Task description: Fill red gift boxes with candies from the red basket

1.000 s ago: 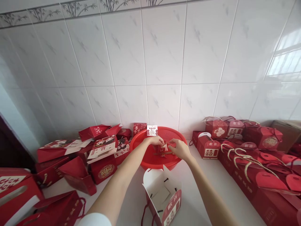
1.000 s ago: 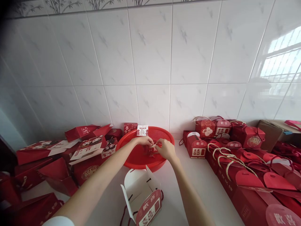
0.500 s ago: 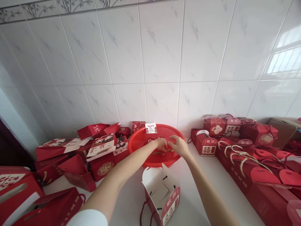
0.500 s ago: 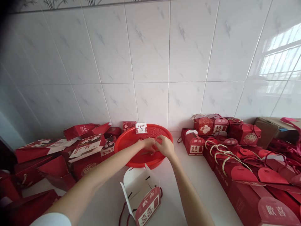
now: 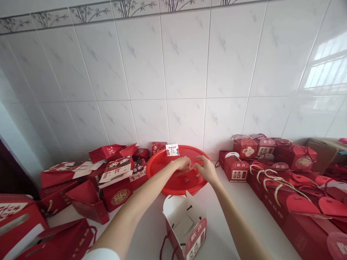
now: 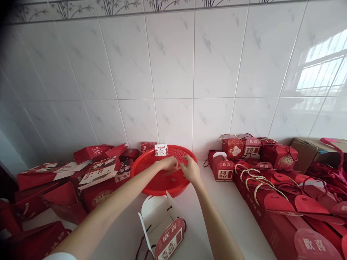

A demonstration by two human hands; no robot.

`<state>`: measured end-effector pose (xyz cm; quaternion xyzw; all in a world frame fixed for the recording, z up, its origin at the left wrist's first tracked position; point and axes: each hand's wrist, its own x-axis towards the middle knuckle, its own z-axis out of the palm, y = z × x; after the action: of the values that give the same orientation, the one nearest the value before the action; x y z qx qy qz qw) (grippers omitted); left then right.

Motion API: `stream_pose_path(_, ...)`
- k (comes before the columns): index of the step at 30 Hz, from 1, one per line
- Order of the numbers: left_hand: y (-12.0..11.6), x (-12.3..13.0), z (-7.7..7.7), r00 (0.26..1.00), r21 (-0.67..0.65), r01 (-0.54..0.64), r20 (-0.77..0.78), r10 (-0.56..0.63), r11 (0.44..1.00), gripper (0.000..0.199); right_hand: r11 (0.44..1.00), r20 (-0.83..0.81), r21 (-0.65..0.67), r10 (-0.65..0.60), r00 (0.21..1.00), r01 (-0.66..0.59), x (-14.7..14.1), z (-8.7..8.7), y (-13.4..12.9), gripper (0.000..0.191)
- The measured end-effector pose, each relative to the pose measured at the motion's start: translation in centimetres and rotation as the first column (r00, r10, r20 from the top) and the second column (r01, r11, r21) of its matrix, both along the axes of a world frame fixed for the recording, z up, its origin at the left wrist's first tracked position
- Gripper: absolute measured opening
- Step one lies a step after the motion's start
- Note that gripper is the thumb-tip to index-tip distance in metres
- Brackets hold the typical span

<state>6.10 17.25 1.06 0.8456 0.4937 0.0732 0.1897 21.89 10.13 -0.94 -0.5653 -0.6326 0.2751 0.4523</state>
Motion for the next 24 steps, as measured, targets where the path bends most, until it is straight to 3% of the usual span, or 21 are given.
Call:
stream_pose_path(3,-1.0,-1.6,2.4,0.995,0.059,0.024,0.094,-0.03,0.998,0.032,0.999,-0.14,0.032,-0.01,0.99,0.015,0.1,-0.1,0.4,0.035)
stream_pose_path(6,-3.3,-2.8,4.1,0.973,0.154,0.033,0.222,-0.067,0.988,0.022,0.997,-0.27,0.068,0.051,0.962,-0.034,0.0,0.3,0.3,0.034)
stream_pose_path(9,-6.2,-3.5,4.8,0.944,0.23,0.026,0.315,-0.1,0.973,0.019,0.975,-0.391,0.146,0.215,0.895,-0.17,-0.5,1.4,-0.6,0.036)
stream_pose_path(12,-8.7,-3.8,5.1,0.908,0.297,0.017,0.395,-0.139,0.955,0.022,0.921,-0.501,0.268,0.385,0.776,-0.284,-1.2,2.9,-2.0,0.036)
stream_pose_path(15,-10.4,-4.0,5.2,0.879,0.323,0.002,0.45,-0.156,0.946,0.023,0.887,-0.504,0.339,0.453,0.735,-0.314,-1.8,4.1,-3.4,0.031)
stream_pose_path(19,-11.8,-4.2,5.3,0.813,0.343,-0.017,0.552,-0.187,0.939,0.023,0.87,-0.461,0.392,0.467,0.755,-0.299,-2.1,5.1,-4.7,0.026)
stream_pose_path(24,-12.9,-4.3,5.3,0.634,0.382,-0.171,0.748,-0.195,0.908,0.02,0.828,-0.365,0.448,0.514,0.776,-0.338,-2.2,5.5,-6.2,0.022)
